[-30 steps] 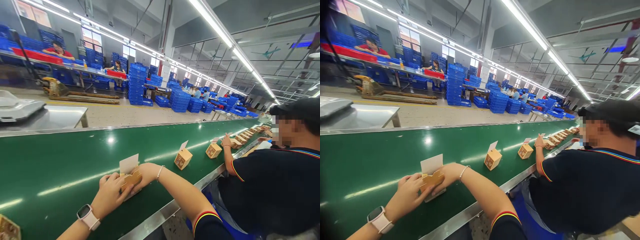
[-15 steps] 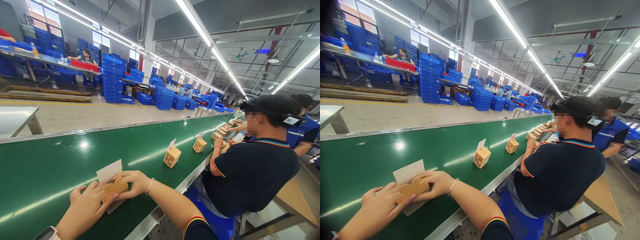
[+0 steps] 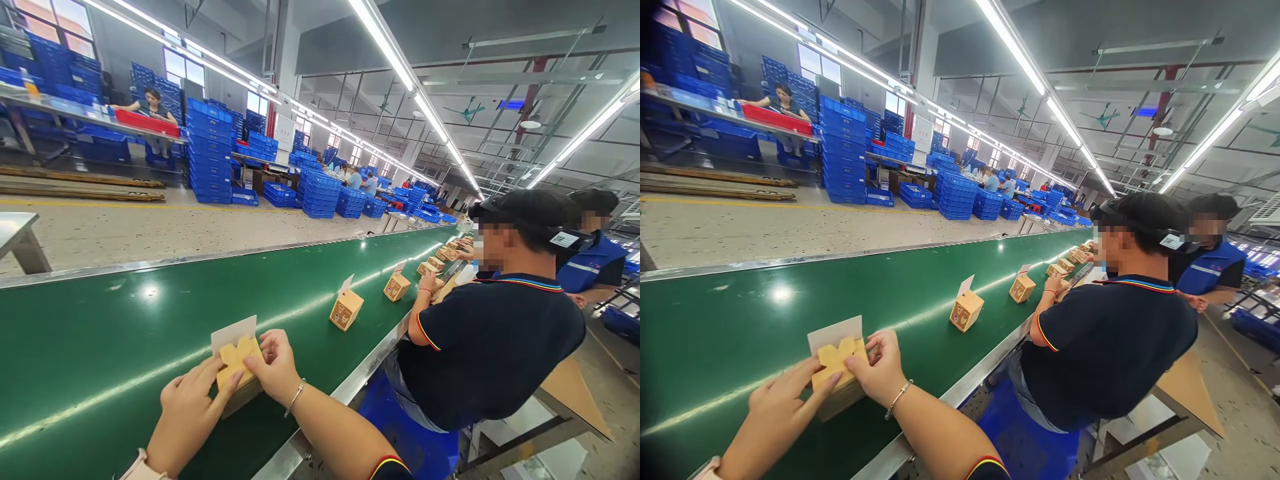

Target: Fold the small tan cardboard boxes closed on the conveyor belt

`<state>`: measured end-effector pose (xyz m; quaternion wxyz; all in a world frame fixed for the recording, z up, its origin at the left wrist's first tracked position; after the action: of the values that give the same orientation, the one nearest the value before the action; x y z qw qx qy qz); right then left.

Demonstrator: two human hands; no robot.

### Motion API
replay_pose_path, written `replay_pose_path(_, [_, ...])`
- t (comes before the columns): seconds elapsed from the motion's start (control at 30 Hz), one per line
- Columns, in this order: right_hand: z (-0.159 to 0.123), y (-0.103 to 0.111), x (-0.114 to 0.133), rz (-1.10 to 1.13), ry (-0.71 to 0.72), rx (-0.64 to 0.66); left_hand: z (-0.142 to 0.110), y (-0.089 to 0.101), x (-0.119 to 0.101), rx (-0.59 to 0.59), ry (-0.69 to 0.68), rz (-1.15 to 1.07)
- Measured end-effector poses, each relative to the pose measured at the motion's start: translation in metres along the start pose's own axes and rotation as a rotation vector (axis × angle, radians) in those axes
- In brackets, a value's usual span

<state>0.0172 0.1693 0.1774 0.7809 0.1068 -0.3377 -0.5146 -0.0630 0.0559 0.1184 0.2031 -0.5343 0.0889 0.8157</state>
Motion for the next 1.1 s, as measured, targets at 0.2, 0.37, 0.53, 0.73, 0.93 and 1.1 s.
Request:
replay_pose_path(0.2, [0.01, 0.008, 0.005, 0.117, -0.399, -0.064, 0.009, -0.006, -0.01, 0.117, 0.459, -0.417])
replay_pose_path(0.37, [0.026, 0.014, 0.03, 0.243, -0.542, -0.001, 0.014, -0.021, -0.024, 0.389, 0.619, -0.714])
replay_pose_path(0.53, [0.034, 0.03, 0.03, 0.211, -0.52, 0.007, 0.013, -0.04, -0.036, 0.407, 0.61, -0.79])
replay_pose_path(0.73, [0.036, 0.048, 0.025, 0.183, -0.456, -0.07, 0.029, -0.062, -0.047, 0.412, 0.592, -0.724])
replay_pose_path(0.93, [0.01, 0.08, 0.017, -0.006, -0.242, -0.4, 0.01, -0.05, -0.045, 0.174, 0.515, -0.629])
replay_pose_path(1.1, [-0.006, 0.087, 0.026, -0.703, 0.47, -0.145, -0.061, -0.022, -0.018, 0.319, 0.01, -0.47])
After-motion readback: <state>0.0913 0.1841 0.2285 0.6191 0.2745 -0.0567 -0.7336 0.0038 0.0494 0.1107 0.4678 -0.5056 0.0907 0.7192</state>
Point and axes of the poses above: each hand's wrist, its own z-axis towards the middle knuckle, its own y-axis out of the back of the hand, x = y × z, the point moved 3 cm from there along z, towards the middle knuckle, and after that the axes turned 15 degrees about y, right-handed, at the moved point
